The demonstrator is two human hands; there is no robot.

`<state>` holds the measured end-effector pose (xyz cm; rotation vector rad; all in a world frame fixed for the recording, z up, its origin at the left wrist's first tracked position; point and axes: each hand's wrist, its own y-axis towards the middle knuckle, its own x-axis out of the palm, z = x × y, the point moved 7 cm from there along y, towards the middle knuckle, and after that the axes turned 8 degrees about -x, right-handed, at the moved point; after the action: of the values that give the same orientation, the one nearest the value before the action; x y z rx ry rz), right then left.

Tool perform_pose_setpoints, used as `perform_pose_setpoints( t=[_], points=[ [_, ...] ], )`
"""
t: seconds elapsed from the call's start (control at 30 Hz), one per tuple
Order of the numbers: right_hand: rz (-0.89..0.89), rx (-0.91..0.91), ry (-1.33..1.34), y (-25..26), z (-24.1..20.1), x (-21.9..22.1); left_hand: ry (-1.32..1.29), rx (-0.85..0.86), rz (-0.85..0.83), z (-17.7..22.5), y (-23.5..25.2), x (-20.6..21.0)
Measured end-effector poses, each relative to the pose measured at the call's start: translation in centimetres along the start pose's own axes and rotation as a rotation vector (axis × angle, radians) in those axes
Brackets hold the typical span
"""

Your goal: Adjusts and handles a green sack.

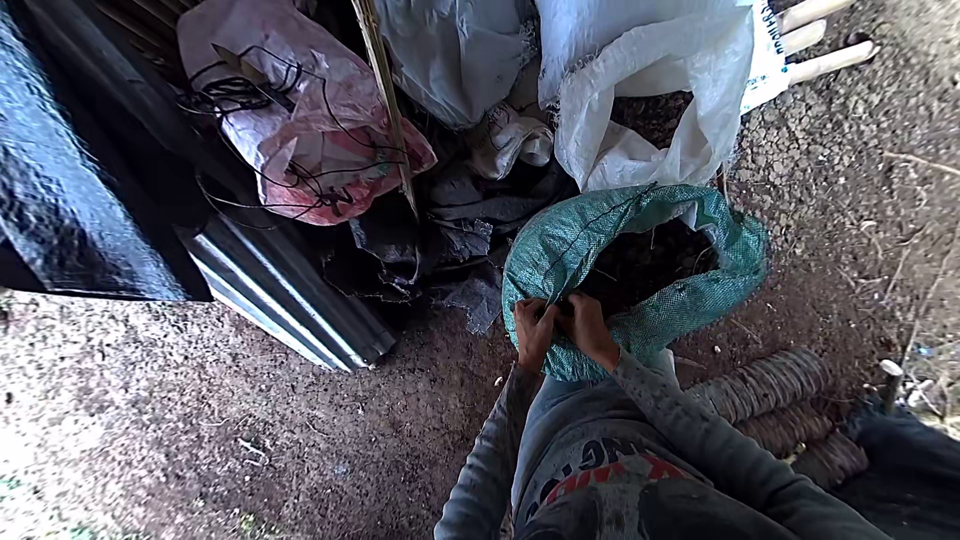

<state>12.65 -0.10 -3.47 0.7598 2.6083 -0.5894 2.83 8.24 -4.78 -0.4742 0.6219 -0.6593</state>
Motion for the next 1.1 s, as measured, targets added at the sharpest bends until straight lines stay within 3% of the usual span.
perform_pose_setpoints(
  t=[0.13,0.3,0.47,0.67,0.8,1.0,1.1],
  points=[
    [0.131,-0.016,0.06,-1.0,0.4,-0.5,-0.064,0.018,0.007,-0.1,0.0,-0.6],
    [0.083,0.056,0.081,-0.9,0.9,-0.5,0.062,0.057,-0.114,0.3,0.3,-0.3],
    [0.133,0.045,0.08,-1.0,1.3,-0.5,0.119,0.009,0.085,0.3,-0.4,-1.6],
    [-0.158,0.101,0.357,-0.2,3.5,1.0,0.058,0.08,0.006,0.1,0.4,-1.8],
    [-0.286,0.125,0.466,0.6,4.7,1.6,0.038,0.034,-0.046,-0.9,1.2,-1.5],
    [-0.35,0.347,0.836,0.4,6.1,2.4,0.006,0.044,-0.109,-1.1,1.4,-1.1],
    [-0.377,0.303,0.773,0.2,5.7,2.3,-0.087,0.035,-0.062,-1.8,1.3,-1.2]
  ],
)
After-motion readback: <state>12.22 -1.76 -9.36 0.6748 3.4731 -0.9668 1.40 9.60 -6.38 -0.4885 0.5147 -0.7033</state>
